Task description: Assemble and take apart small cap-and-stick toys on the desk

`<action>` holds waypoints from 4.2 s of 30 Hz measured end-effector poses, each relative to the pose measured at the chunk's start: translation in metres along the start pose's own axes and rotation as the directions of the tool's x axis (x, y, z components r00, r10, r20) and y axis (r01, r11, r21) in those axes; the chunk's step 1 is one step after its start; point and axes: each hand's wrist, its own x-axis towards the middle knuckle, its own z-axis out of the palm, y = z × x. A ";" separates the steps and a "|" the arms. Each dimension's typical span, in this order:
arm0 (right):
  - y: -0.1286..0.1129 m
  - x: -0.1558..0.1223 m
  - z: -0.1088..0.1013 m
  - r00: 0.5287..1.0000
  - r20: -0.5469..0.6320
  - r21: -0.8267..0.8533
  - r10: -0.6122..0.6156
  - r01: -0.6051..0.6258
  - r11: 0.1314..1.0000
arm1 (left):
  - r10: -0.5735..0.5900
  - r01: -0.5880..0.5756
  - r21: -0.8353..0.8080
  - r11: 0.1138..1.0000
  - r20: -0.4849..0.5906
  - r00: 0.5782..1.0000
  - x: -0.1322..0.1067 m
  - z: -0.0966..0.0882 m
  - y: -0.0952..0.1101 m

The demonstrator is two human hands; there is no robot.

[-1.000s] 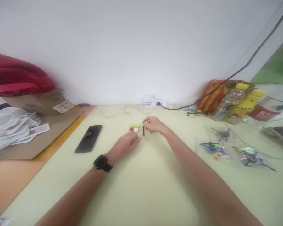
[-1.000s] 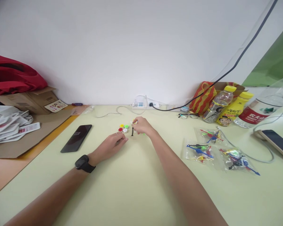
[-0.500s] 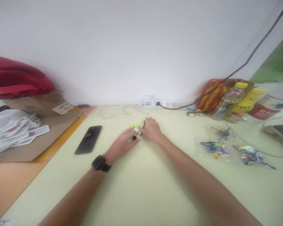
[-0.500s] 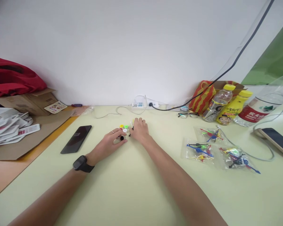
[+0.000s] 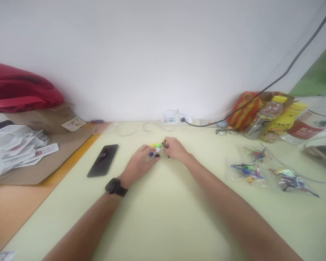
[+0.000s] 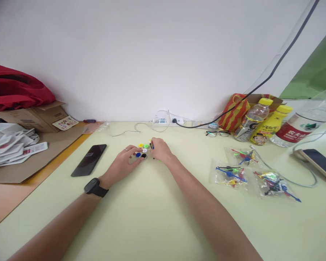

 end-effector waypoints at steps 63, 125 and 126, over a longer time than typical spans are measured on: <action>0.123 -0.234 -0.100 0.924 -0.324 -0.069 0.202 -0.236 0.969 | 0.253 -0.202 -0.193 0.960 0.294 0.922 0.012 0.086 0.147; 0.123 -0.158 -0.135 0.981 0.189 0.110 -0.044 0.023 0.994 | 0.145 -0.017 -0.519 0.855 0.208 0.967 0.015 0.102 0.130; 0.124 -0.157 -0.135 0.982 0.181 0.095 -0.043 0.026 0.995 | 0.131 -0.004 -0.532 0.847 0.202 0.971 0.016 0.101 0.130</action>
